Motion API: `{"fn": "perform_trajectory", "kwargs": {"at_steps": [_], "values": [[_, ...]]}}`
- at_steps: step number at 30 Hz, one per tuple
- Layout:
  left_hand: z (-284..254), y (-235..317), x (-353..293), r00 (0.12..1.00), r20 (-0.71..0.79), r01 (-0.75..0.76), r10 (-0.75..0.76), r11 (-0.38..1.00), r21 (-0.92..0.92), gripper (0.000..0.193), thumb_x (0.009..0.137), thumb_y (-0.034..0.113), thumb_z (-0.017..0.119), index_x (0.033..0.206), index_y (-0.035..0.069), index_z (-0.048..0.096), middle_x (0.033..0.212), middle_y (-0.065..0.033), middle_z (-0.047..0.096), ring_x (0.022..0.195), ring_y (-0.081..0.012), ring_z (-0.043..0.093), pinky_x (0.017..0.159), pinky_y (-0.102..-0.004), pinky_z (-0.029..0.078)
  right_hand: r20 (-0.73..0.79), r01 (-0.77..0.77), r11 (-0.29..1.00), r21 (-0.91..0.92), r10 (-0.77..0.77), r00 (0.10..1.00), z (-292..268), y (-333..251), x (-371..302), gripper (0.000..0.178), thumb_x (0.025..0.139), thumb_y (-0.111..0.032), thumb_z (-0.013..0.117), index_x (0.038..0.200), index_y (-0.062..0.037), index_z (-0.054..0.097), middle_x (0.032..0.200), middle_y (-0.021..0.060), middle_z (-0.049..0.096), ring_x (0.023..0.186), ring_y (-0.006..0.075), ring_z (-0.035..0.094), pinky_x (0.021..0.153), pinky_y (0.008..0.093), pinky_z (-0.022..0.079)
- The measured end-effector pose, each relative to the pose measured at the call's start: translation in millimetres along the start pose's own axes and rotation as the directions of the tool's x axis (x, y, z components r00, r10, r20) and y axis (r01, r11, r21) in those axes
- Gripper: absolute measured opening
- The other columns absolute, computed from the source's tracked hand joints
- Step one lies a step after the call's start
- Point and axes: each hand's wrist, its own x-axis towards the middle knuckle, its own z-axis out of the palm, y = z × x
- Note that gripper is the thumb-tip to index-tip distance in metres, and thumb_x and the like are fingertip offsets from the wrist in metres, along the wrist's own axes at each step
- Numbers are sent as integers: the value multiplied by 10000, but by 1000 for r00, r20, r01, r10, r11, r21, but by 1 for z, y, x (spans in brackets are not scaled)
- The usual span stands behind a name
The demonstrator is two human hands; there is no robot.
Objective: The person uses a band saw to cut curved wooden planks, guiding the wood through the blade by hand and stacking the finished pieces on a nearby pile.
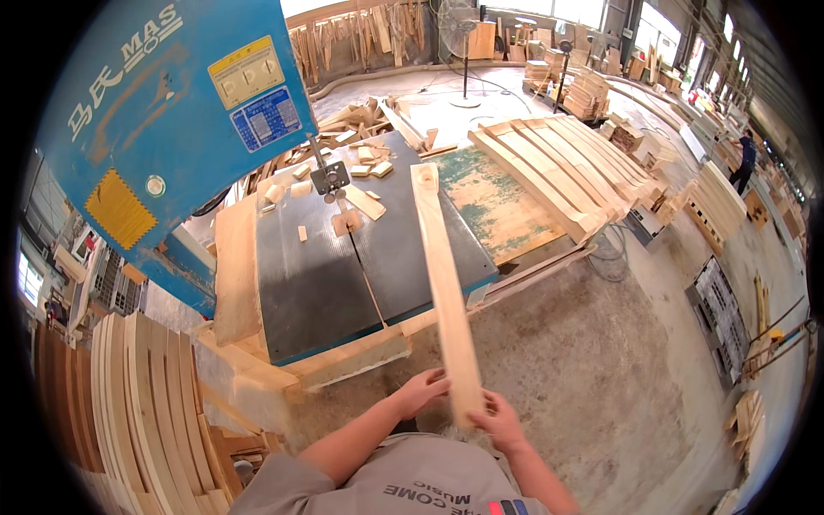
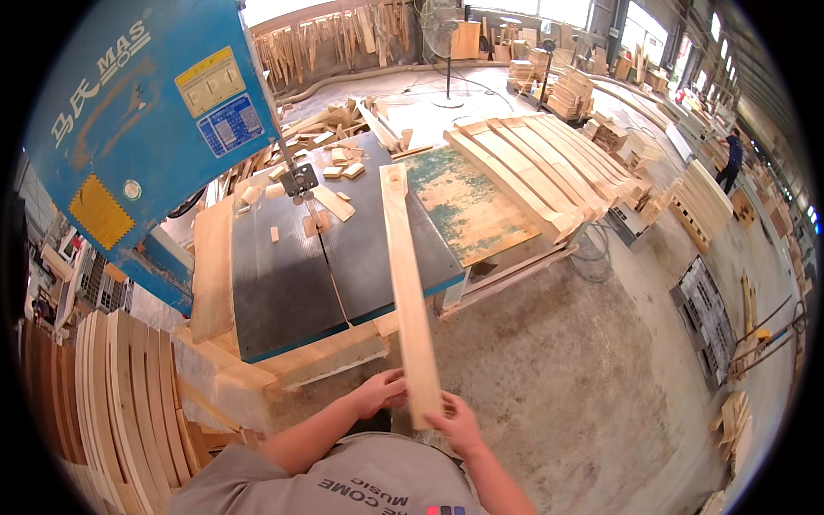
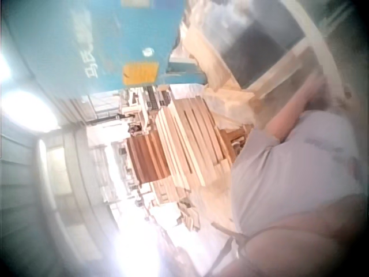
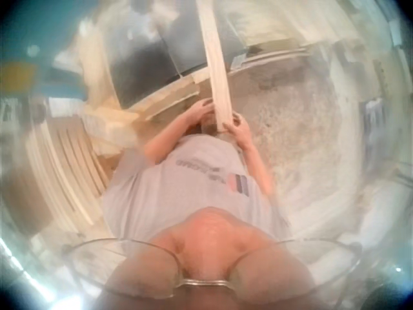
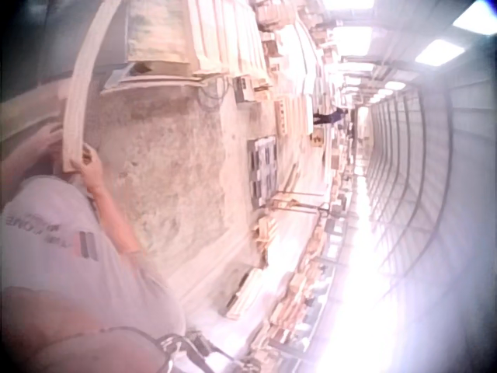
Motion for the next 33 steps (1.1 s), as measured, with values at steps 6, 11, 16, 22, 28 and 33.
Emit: {"fn": "perform_trajectory", "kwargs": {"at_steps": [6,11,16,22,28,33], "values": [[-76,1,-69,959,-275,-111,71,985,-133,474,912,270,678,1263,-30,569,1115,-75,657,989,-169,630,823,-318,521,644,208,941,-267,14,765,77,27,78,551,859,-169,746,1325,29,528,1195,131,634,1065,201,625,930,320,509],[-178,-25,-154,882,-447,-238,147,959,-155,440,950,311,605,1264,3,588,1130,-61,668,966,-172,642,854,-317,509,706,224,871,-436,177,686,103,-6,95,474,900,-259,707,1261,27,593,1159,124,666,1060,175,625,930,314,500],[-224,-50,-189,698,-714,-455,-51,738,-498,532,972,495,469,1196,32,605,1027,-89,677,953,-222,658,827,-352,524,539,158,898,-411,100,837,110,-30,131,417,884,-246,724,1182,32,638,1072,117,701,968,166,650,873,320,521],[-186,-46,-207,822,-530,-311,-207,617,-723,663,928,632,409,1163,44,602,939,-177,654,778,-278,660,584,-374,557,319,285,853,-437,-149,936,105,-85,217,395,886,-215,722,1182,31,635,1065,94,688,952,149,634,837,305,525],[-194,-53,-203,856,-459,-369,-237,341,-865,609,925,571,442,1180,41,600,942,-191,655,749,-283,660,463,-312,526,96,434,652,-622,-486,869,98,-178,340,506,803,-342,753,1081,60,619,860,130,614,796,204,568,766,319,486],[-168,-50,-194,646,-738,-607,-194,455,-651,535,866,493,557,1206,80,587,1014,-121,670,776,-264,663,492,-337,530,-75,519,330,-788,-889,451,64,-199,457,421,877,-329,711,1096,20,630,914,35,627,808,112,538,718,269,450]]}}
